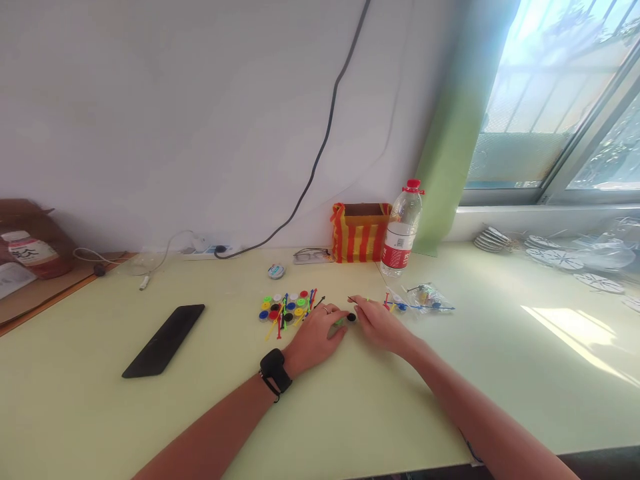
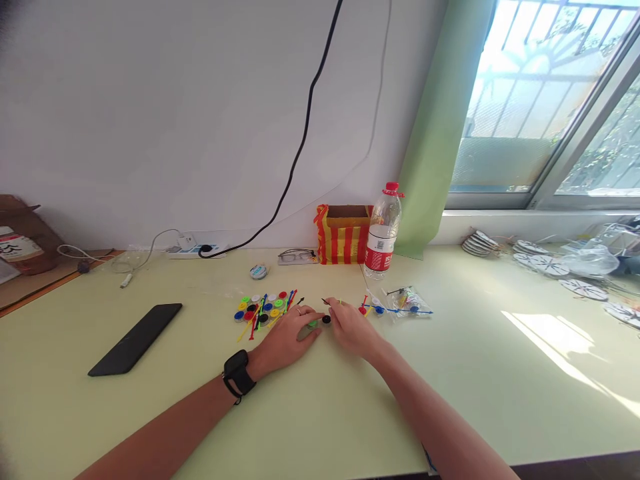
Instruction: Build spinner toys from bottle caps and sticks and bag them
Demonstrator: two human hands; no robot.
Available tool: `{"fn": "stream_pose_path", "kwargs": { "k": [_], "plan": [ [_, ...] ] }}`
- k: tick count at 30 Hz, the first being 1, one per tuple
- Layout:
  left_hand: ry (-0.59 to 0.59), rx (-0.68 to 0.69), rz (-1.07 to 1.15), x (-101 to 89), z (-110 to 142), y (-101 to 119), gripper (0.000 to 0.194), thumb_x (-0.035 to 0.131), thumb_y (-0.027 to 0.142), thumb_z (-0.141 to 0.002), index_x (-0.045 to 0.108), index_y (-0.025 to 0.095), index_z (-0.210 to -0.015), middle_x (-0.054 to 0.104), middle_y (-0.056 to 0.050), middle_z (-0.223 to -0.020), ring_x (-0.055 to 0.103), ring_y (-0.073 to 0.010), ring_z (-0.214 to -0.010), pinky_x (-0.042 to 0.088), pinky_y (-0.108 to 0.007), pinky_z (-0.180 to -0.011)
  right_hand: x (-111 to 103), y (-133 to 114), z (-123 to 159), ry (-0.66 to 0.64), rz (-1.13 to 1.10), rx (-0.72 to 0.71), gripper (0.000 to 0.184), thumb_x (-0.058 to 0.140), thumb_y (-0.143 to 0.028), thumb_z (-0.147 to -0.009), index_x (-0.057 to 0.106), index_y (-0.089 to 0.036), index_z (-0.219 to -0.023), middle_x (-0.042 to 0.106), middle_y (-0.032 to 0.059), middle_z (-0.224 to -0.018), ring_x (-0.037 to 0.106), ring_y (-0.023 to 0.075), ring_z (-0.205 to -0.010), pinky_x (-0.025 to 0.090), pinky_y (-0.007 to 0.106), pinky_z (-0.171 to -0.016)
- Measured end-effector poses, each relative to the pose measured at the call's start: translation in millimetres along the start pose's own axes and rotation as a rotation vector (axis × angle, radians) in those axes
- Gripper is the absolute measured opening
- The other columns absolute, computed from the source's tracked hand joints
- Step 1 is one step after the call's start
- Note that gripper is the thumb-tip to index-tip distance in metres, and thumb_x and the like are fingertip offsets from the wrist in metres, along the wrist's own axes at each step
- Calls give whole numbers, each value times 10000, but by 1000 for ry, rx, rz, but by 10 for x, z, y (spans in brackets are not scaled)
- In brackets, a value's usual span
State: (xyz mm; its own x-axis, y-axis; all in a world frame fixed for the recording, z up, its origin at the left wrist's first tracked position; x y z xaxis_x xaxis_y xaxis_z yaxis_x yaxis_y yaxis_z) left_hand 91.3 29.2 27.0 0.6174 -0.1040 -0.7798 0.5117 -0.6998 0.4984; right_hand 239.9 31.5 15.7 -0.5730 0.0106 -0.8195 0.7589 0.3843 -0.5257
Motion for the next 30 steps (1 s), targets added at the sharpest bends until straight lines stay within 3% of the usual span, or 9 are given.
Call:
{"fn": "stream_pose_path", "kwargs": {
  "k": [6, 10, 13, 17, 20, 24, 26, 30],
  "plan": [
    [-34, 33, 54, -1, -9, 80, 245, 567, 200, -953, 702, 270, -1145, 684, -60, -1114, 624, -252, -1089, 512, -391, -962, -19, 177, -17, 5, 48, 104, 365, 422, -203, -1017, 573, -177, -1348, 669, 144, -1184, 642, 248, -1084, 479, 357, -911],
    [-111, 77, -2, 31, 16, 162, 305, 519, 211, -982, 697, 290, -1217, 651, -73, -1092, 610, -253, -1044, 514, -391, -921, -33, 219, 0, 2, 99, 165, 415, 473, -278, -1011, 521, -190, -1413, 655, 137, -1176, 647, 241, -995, 476, 337, -837],
    [-91, 55, -7, 19, 18, 136, 318, 540, 247, -980, 671, 275, -1269, 636, -86, -1116, 596, -265, -1068, 506, -409, -951, -67, 216, -6, 2, 189, 173, 422, 427, -224, -1014, 497, -167, -1426, 659, 146, -1192, 624, 258, -1033, 461, 342, -833],
    [-46, 1, 79, 15, -4, 27, 312, 540, 280, -993, 658, 255, -1281, 631, -91, -1151, 596, -264, -1112, 490, -412, -1000, -152, 200, -26, 12, 332, 109, 552, 394, -33, -923, 462, -137, -1461, 669, 148, -1158, 575, 274, -1076, 437, 375, -913],
    [-37, -36, 128, 13, -14, -21, 231, 538, 315, -1005, 694, 238, -1156, 638, -78, -1114, 622, -240, -1018, 509, -383, -922, -258, 165, -10, 54, 318, 54, 640, 357, 10, -900, 421, -175, -1509, 639, 131, -1151, 571, 260, -1044, 451, 361, -882],
    [-16, -63, 183, -3, -16, -14, 215, 594, 402, -978, 703, 217, -982, 626, -50, -1017, 588, -177, -781, 507, -337, -768, -339, 53, 53, 27, 225, -20, 623, 311, -49, -961, 407, -309, -1518, 569, 75, -1105, 582, 188, -811, 463, 299, -731],
    [0, -75, 235, -1, -22, -14, 222, 621, 415, -958, 706, 210, -972, 615, -45, -1015, 544, -143, -702, 495, -316, -716, -320, -20, 86, -24, 184, -68, 562, 311, -86, -978, 421, -308, -1483, 550, 65, -1102, 564, 168, -731, 469, 301, -712],
    [35, -135, 327, 12, -49, -56, 217, 702, 411, -892, 720, 203, -950, 627, -29, -904, 526, -134, -662, 459, -279, -627, -302, -72, 111, 12, 71, -83, 468, 327, -139, -990, 324, -207, -1453, 549, 114, -1179, 617, 208, -873, 509, 358, -809]
  ]
}}
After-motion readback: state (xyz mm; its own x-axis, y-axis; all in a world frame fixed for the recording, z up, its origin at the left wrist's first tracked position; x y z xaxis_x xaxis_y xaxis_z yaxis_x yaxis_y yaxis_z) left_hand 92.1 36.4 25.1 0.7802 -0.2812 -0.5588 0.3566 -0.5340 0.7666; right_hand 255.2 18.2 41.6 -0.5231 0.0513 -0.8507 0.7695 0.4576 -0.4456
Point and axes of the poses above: each hand's wrist, its own z-axis away from the middle knuckle, its own x-axis out of the palm, y = z × x, the point moved 7 cm from there along -z, towards the middle knuckle
